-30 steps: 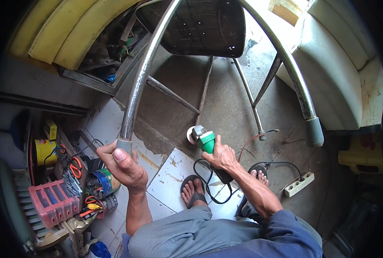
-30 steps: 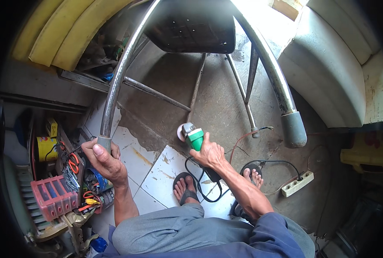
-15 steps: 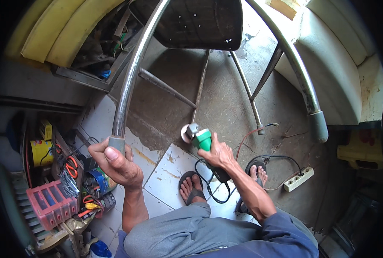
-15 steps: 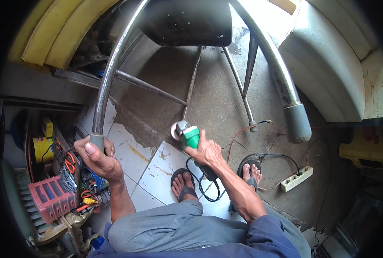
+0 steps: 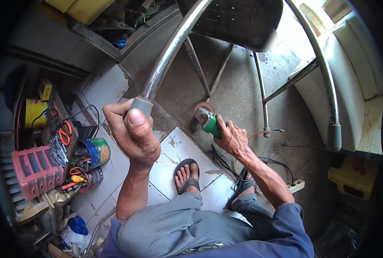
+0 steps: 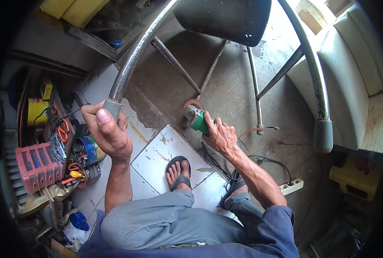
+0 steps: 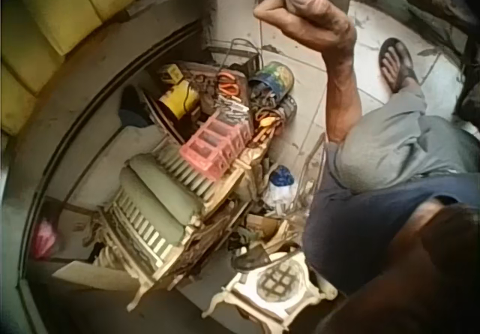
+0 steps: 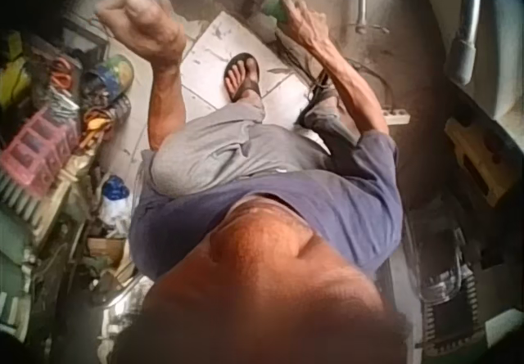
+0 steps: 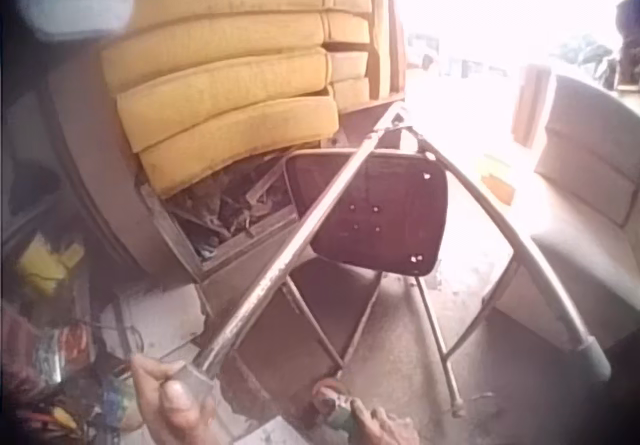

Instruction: The person uses an angle grinder to smooth or cut the metal legs and joints of a folding chair frame while sitting on the floor.

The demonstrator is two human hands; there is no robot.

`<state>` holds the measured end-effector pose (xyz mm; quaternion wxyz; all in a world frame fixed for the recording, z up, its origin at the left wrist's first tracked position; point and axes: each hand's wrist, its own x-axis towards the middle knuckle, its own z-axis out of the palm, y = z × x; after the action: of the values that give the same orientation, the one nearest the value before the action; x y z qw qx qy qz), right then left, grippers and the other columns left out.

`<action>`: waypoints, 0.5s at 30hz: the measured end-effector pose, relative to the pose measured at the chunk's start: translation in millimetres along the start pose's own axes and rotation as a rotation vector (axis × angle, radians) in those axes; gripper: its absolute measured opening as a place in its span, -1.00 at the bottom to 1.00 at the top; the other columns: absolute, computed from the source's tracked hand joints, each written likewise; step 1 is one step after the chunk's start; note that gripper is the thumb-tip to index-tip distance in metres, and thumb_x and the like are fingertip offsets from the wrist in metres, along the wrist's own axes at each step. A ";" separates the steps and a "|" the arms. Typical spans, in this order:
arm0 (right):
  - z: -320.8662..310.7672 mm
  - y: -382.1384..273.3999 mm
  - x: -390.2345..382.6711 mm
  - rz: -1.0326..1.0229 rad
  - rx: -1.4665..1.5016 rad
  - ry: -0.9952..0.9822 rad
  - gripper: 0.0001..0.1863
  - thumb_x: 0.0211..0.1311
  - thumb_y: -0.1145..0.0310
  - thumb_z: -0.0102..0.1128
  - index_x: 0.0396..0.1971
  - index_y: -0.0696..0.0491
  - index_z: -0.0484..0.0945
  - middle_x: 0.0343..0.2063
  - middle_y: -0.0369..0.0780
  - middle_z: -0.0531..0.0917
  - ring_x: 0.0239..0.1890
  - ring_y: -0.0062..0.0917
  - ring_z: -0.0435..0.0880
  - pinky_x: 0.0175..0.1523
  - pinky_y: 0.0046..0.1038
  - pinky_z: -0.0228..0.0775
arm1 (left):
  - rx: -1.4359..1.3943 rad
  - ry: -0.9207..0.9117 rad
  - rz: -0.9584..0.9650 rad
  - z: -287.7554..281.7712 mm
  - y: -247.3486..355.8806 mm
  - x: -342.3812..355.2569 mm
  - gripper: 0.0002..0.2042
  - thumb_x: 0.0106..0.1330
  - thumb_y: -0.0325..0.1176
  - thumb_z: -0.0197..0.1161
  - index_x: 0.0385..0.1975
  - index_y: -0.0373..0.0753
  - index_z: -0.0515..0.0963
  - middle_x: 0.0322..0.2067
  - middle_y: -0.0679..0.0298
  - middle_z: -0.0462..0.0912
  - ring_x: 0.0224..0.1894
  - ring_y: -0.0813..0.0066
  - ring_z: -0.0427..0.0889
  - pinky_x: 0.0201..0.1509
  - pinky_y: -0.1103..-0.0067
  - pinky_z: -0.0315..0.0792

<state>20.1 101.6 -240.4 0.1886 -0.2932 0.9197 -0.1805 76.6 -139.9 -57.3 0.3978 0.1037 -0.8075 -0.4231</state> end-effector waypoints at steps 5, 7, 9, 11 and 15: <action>-1.3 -5.1 12.0 -0.040 -0.059 0.010 -0.05 0.09 0.20 0.48 0.48 -0.14 0.17 -0.20 0.10 0.68 -0.25 0.05 0.79 -0.19 -0.02 0.67 | -0.072 -0.006 -0.018 -4.9 -2.7 -2.4 -0.60 0.62 0.03 0.04 -0.19 -0.25 0.28 -0.58 0.41 0.30 -0.64 0.76 0.18 -0.59 0.69 0.09; -4.7 -4.9 16.5 -0.108 -0.096 0.018 -0.03 0.07 0.21 0.50 0.49 -0.16 0.17 -0.20 0.10 0.68 -0.26 0.06 0.79 -0.20 -0.02 0.66 | -0.087 -0.008 -0.021 -4.5 -2.6 -1.7 -0.60 0.62 0.02 0.06 -0.18 -0.25 0.29 -0.55 0.42 0.31 -0.63 0.77 0.19 -0.58 0.70 0.09; -10.3 -8.2 21.7 -0.167 -0.137 0.019 -0.02 0.06 0.21 0.52 0.48 -0.18 0.17 -0.20 0.10 0.68 -0.28 0.06 0.78 -0.21 -0.02 0.66 | -0.122 -0.028 -0.045 -4.2 -0.8 -3.7 -0.61 0.62 0.01 0.07 -0.18 -0.25 0.29 -0.53 0.43 0.32 -0.61 0.80 0.20 -0.58 0.71 0.10; -17.9 -16.5 33.1 -0.122 -0.144 -0.019 -0.03 0.06 0.22 0.51 0.48 -0.19 0.18 -0.21 0.08 0.69 -0.28 0.04 0.79 -0.20 -0.01 0.64 | -0.151 -0.038 -0.067 -4.3 2.3 -3.2 -0.62 0.62 0.01 0.08 -0.17 -0.24 0.29 -0.52 0.44 0.32 -0.60 0.80 0.20 -0.57 0.72 0.10; -24.5 -26.4 50.6 -0.183 -0.193 -0.073 -0.06 0.05 0.22 0.50 0.46 -0.18 0.22 -0.26 0.06 0.69 -0.27 0.00 0.79 -0.21 -0.01 0.59 | -0.174 -0.055 -0.082 -4.5 2.7 -2.4 -0.62 0.62 0.00 0.09 -0.17 -0.24 0.29 -0.51 0.44 0.33 -0.59 0.81 0.21 -0.55 0.74 0.11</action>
<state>-16.9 56.2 -219.8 0.1755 -0.3990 0.8948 -0.0967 81.9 -139.7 -55.0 0.3653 0.0897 -0.7733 -0.5104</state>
